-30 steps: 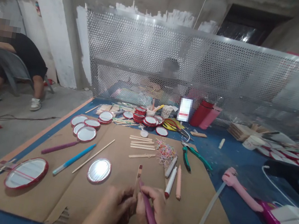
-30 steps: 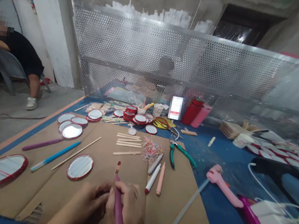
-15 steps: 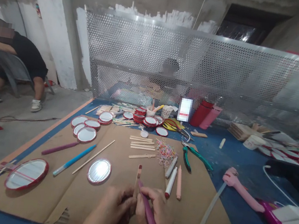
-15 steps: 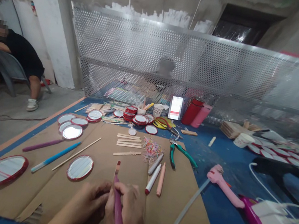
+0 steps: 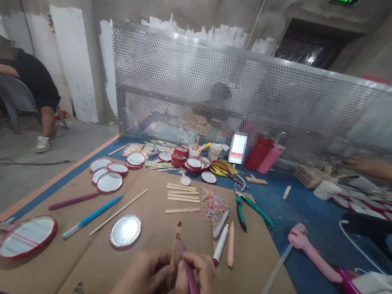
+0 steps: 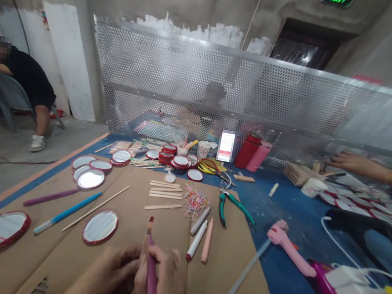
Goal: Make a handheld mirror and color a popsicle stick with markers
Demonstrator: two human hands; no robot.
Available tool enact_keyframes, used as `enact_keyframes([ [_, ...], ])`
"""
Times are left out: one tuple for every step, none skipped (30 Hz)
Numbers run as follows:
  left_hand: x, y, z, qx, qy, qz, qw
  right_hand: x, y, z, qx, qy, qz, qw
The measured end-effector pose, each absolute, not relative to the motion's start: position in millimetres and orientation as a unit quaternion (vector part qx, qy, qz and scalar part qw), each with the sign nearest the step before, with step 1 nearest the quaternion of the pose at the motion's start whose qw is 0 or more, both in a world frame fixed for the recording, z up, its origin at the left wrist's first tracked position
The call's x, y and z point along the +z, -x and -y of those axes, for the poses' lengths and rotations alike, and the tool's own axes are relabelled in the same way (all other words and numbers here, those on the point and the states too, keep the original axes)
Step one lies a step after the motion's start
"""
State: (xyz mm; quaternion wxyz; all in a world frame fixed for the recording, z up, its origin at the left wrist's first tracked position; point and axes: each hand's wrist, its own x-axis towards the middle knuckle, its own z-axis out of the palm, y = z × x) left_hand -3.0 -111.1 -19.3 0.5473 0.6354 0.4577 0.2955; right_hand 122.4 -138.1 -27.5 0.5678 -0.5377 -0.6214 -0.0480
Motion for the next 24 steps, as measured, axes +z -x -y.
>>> enact_keyframes([
  [-20.4, 3.2, 110.9, 0.295, -0.639, -0.458, 0.544, -26.7, -123.1, 138.3, -0.05, 0.532, 0.623, 0.571],
  [-21.3, 3.4, 110.8, 0.297, -0.641, -0.458, 0.54, -25.8, -123.8, 138.5, -0.051, 0.528, 0.626, 0.572],
  [-21.8, 3.6, 110.7, 0.3, -0.644, -0.457, 0.535, -25.0, -124.4, 138.9, -0.055, 0.524, 0.629, 0.571],
  [-22.0, 3.9, 110.8, 0.301, -0.648, -0.456, 0.531, -24.3, -124.8, 139.3, -0.058, 0.521, 0.634, 0.569],
  [-21.7, 4.3, 111.0, 0.3, -0.652, -0.454, 0.528, -23.8, -125.1, 139.8, -0.062, 0.517, 0.638, 0.568],
  [-20.9, 4.6, 111.3, 0.3, -0.654, -0.452, 0.527, -23.5, -125.3, 140.3, -0.065, 0.514, 0.64, 0.567],
  [-19.9, 5.0, 111.7, 0.3, -0.657, -0.449, 0.526, -23.4, -125.4, 140.9, -0.068, 0.511, 0.641, 0.569],
  [-18.7, 5.4, 112.2, 0.3, -0.659, -0.449, 0.524, -23.3, -125.3, 141.5, -0.07, 0.508, 0.64, 0.572],
  [-17.4, 5.7, 112.8, 0.299, -0.661, -0.451, 0.52, -23.3, -125.2, 142.3, -0.069, 0.506, 0.637, 0.577],
  [-16.3, 5.9, 113.3, 0.299, -0.661, -0.457, 0.514, -23.2, -125.0, 143.0, -0.068, 0.503, 0.634, 0.584],
  [-15.4, 6.1, 113.8, 0.299, -0.662, -0.464, 0.508, -23.0, -124.7, 143.8, -0.068, 0.5, 0.629, 0.591],
  [-14.8, 6.2, 114.2, 0.298, -0.661, -0.47, 0.502, -22.7, -124.3, 144.7, -0.067, 0.496, 0.626, 0.598],
  [-14.5, 6.4, 114.4, 0.299, -0.661, -0.475, 0.498, -22.2, -124.0, 145.5, -0.067, 0.493, 0.624, 0.603],
  [-14.5, 6.7, 114.4, 0.3, -0.661, -0.476, 0.496, -21.8, -123.7, 146.4, -0.066, 0.491, 0.622, 0.606],
  [-14.8, 7.1, 114.3, 0.303, -0.662, -0.474, 0.496, -21.4, -123.5, 147.3, -0.067, 0.491, 0.621, 0.607],
  [-15.4, 7.6, 114.0, 0.304, -0.662, -0.47, 0.498, -21.0, -123.3, 148.1, -0.068, 0.494, 0.621, 0.605],
  [-16.3, 8.1, 113.6, 0.304, -0.661, -0.467, 0.503, -20.7, -123.1, 148.8, -0.069, 0.498, 0.621, 0.602],
  [-17.4, 8.6, 113.3, 0.303, -0.658, -0.463, 0.51, -20.5, -123.0, 149.5, -0.073, 0.502, 0.62, 0.598],
  [-18.7, 9.1, 113.0, 0.303, -0.654, -0.46, 0.518, -20.3, -122.9, 150.0, -0.078, 0.505, 0.619, 0.596],
  [-20.2, 9.5, 112.8, 0.303, -0.649, -0.457, 0.528, -20.0, -122.9, 150.4, -0.085, 0.506, 0.619, 0.594],
  [-21.7, 9.7, 112.8, 0.304, -0.642, -0.454, 0.538, -19.7, -122.9, 150.5, -0.092, 0.504, 0.621, 0.593],
  [-23.3, 9.9, 112.9, 0.306, -0.634, -0.453, 0.547, -19.3, -122.8, 150.5, -0.099, 0.501, 0.624, 0.592],
  [-24.7, 9.9, 113.2, 0.308, -0.625, -0.451, 0.558, -18.7, -122.8, 150.3, -0.106, 0.497, 0.627, 0.59],
  [-25.9, 9.9, 113.5, 0.306, -0.615, -0.45, 0.571, -18.1, -122.7, 149.9, -0.112, 0.492, 0.631, 0.589],
])
